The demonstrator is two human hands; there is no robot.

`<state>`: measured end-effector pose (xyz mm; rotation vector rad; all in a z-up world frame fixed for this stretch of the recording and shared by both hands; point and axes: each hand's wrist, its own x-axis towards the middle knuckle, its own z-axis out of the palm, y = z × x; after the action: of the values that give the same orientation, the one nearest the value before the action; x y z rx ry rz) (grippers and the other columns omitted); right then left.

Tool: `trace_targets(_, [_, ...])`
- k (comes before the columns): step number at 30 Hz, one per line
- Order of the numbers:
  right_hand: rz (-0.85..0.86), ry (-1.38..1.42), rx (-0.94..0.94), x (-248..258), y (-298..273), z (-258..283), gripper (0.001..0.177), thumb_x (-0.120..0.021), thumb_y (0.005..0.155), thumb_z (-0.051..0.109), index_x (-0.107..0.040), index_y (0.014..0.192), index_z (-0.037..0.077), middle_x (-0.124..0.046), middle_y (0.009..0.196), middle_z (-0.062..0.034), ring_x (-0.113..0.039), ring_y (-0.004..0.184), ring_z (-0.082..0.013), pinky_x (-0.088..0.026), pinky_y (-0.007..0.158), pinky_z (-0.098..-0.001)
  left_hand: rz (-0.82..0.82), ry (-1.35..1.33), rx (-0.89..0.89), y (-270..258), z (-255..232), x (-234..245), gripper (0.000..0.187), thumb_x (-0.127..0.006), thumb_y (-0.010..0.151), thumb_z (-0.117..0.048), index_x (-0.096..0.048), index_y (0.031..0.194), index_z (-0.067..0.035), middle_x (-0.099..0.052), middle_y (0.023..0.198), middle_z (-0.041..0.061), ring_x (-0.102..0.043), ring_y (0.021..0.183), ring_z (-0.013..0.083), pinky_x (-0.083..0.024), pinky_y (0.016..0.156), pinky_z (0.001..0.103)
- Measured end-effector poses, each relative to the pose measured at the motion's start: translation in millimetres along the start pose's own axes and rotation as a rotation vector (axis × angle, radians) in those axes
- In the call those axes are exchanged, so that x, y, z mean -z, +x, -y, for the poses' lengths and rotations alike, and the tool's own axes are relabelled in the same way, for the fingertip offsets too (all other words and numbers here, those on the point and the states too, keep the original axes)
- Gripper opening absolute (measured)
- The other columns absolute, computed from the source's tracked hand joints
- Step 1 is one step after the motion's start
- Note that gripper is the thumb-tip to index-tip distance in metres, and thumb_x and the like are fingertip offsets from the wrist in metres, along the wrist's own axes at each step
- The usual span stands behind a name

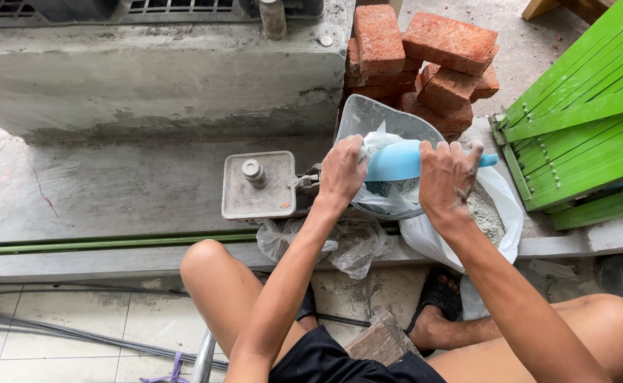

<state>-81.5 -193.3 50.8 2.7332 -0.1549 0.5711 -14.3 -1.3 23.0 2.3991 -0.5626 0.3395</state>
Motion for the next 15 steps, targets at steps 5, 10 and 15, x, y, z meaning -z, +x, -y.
trace_targets(5, [0.167,-0.045,0.047,12.7,-4.6,-5.4,0.011,-0.073,0.098,0.013,-0.077,0.106,0.019,-0.071,0.072,0.002,-0.069,0.08,-0.0122,-0.031,0.11,-0.0505,-0.065,-0.029,-0.006,1.3,3.9,-3.6,0.015,-0.067,0.085,-0.015,-0.053,0.088,-0.01,-0.055,0.076,0.01,-0.065,0.079,0.0378,-0.054,0.067,0.05])
trace_targets(10, [0.256,-0.11,0.032,43.7,-0.7,-23.1,0.011,-0.072,0.099,0.014,-0.077,0.105,0.02,-0.073,0.074,0.0034,-0.071,0.082,-0.0116,-0.03,0.112,-0.0496,-0.082,-0.008,-0.022,2.4,9.5,-4.3,0.018,-0.068,0.085,-0.019,-0.053,0.09,-0.011,-0.055,0.077,0.009,-0.064,0.082,0.0357,-0.053,0.07,0.049])
trace_targets(15, [-0.051,-0.09,-0.036,14.4,-2.1,-25.9,0.007,-0.077,0.098,0.016,-0.075,0.104,0.02,-0.065,0.069,0.0072,-0.065,0.078,-0.0098,-0.03,0.109,-0.0452,-0.087,-0.018,-0.011,1.6,9.6,-6.3,0.017,-0.068,0.086,-0.019,-0.052,0.089,-0.012,-0.054,0.075,0.007,-0.064,0.079,0.0345,-0.053,0.069,0.048])
